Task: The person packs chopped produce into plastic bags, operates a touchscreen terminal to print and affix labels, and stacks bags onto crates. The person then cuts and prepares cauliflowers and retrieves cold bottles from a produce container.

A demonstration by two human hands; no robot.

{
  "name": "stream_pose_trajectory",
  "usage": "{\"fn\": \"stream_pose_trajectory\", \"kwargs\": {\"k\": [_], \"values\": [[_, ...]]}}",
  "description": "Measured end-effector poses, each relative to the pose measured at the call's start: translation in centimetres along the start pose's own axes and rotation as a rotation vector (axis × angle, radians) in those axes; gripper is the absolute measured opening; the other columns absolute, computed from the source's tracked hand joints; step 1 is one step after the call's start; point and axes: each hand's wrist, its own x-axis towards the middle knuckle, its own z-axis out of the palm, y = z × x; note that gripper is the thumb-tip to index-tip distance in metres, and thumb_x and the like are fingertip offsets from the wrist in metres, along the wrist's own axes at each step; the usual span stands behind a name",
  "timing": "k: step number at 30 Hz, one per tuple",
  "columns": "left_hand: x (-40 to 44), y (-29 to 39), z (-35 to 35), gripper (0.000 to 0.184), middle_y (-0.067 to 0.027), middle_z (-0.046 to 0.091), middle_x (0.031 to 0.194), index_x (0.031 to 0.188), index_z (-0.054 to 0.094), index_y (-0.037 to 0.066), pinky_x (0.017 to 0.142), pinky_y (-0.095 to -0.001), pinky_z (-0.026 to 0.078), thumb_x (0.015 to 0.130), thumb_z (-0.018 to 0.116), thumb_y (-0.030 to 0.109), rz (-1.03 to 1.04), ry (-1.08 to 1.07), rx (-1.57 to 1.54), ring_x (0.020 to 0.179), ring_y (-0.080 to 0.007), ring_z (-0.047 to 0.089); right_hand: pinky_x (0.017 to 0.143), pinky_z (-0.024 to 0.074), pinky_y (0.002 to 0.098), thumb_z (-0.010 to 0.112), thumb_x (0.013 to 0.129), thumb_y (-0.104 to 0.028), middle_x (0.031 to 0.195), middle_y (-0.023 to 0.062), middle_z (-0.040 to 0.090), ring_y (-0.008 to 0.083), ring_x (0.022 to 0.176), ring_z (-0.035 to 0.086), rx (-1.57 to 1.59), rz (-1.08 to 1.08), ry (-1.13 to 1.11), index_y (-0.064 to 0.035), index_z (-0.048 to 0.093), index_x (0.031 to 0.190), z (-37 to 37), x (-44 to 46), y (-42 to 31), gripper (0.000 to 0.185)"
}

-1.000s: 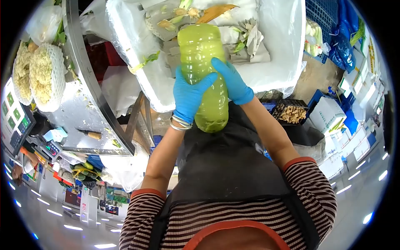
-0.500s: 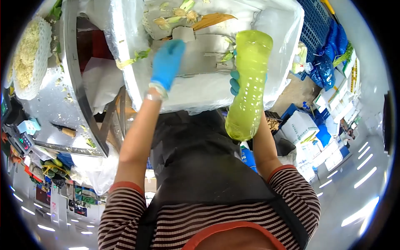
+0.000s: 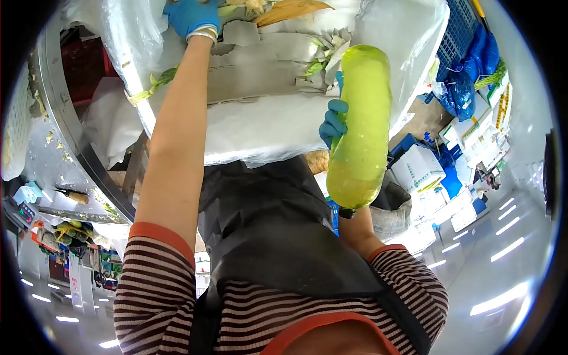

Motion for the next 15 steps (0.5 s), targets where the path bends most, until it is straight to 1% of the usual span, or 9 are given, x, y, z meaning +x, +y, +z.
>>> {"fn": "stream_pose_trajectory", "kwargs": {"k": [5,6,7,8,10,12,13,14,15], "values": [[-1.1,-0.4,7.1,0.036,-0.0208,0.064,0.098,0.103,0.064,0.0,0.078,-0.0459,0.05,0.078,0.064,0.026,0.183,-0.093,-0.125,0.089,-0.0415,0.061,0.058,0.0366,0.0284,0.051,0.097,-0.027,0.089,0.0026,0.043,0.0157,0.071,0.04,-0.081,-0.076,0.002,-0.0074,0.049,0.108,-2.5,0.0,-1.2,0.022],[-3.1,1.1,8.4,0.017,-0.0161,0.065,0.084,0.084,0.06,0.005,0.069,-0.0438,0.052,0.079,0.063,0.021,0.244,-0.015,-0.079,0.079,-0.0359,0.064,0.058,0.0372,0.0292,0.05,0.097,-0.028,0.088,0.0028,0.043,0.0162,0.07,0.04,-0.071,-0.082,0.014,-0.0076,0.049,0.108,-3.6,-0.1,-1.4,0.023],[-5.0,1.2,11.0,0.014,-0.0158,0.066,0.083,0.084,0.062,0.006,0.068,-0.0419,0.053,0.079,0.062,0.02,0.409,-0.135,-0.046,0.079,-0.0344,0.065,0.057,0.0379,0.03,0.05,0.098,-0.029,0.088,0.0029,0.042,0.0168,0.069,0.039,-0.059,-0.088,0.021,-0.0079,0.049,0.108,-4.7,0.2,-1.5,0.024],[-7.4,4.5,8.8,0.016,-0.0158,0.066,0.084,0.089,0.063,0.006,0.068,-0.043,0.052,0.083,0.059,0.02,0.503,-0.301,0.079,0.079,-0.0347,0.065,0.06,0.0413,0.0309,0.05,0.098,-0.032,0.091,0.0039,0.046,0.0182,0.073,0.043,0.001,-0.03,-0.082,-0.0079,0.049,0.111,-6.3,0.9,-1.6,0.028],[-14.6,6.2,12.7,0.031,-0.0169,0.068,0.096,0.106,0.065,0.009,0.078,-0.0429,0.051,0.083,0.06,0.029,0.671,-0.65,-0.521,0.087,-0.0348,0.064,0.066,0.0473,0.0331,0.05,0.097,-0.039,0.101,0.0061,0.052,0.0211,0.081,0.05,0.029,0.018,-0.172,-0.008,0.049,0.119,-8.2,1.2,-1.9,0.038],[-19.9,9.6,12.7,0.047,-0.0214,0.065,0.107,0.126,0.056,0.012,0.084,-0.042,0.049,0.082,0.062,0.028,0.669,-1.049,-0.619,0.091,-0.0389,0.062,0.075,0.0518,0.0362,0.051,0.095,-0.047,0.113,0.0087,0.055,0.0244,0.095,0.055,-0.11,-0.073,-0.078,-0.0083,0.047,0.128,-7.6,0.8,-2.2,0.051],[-21.4,10.4,12.9,0.035,-0.0199,0.065,0.106,0.118,0.059,0.012,0.084,-0.0445,0.049,0.085,0.059,0.024,0.705,-1.046,-0.711,0.09,-0.0393,0.062,0.084,0.0515,0.0396,0.053,0.092,-0.053,0.125,0.011,0.054,0.0267,0.108,0.054,-0.191,-0.141,-0.016,-0.0076,0.044,0.135,-7.7,0.4,-2.3,0.063],[-21.5,10.5,11.4,0.028,-0.0183,0.066,0.104,0.111,0.06,0.011,0.082,-0.0448,0.049,0.085,0.059,0.021,0.599,-0.909,-0.731,0.088,-0.0385,0.062,0.093,0.0512,0.0431,0.054,0.089,-0.06,0.136,0.0133,0.052,0.029,0.12,0.053,-0.275,-0.204,0.053,-0.007,0.04,0.141,-7.9,-0.1,-2.5,0.076],[-20.8,10.7,9.3,0.022,-0.0167,0.066,0.101,0.105,0.061,0.009,0.081,-0.0451,0.049,0.085,0.058,0.017,0.492,-0.774,-0.747,0.086,-0.0377,0.063,0.094,0.0504,0.043,0.056,0.088,-0.06,0.135,0.0131,0.053,0.0284,0.12,0.053,-0.41,-0.205,0.103,-0.0059,0.041,0.14,-8.2,0.0,-2.9,0.076]]}}
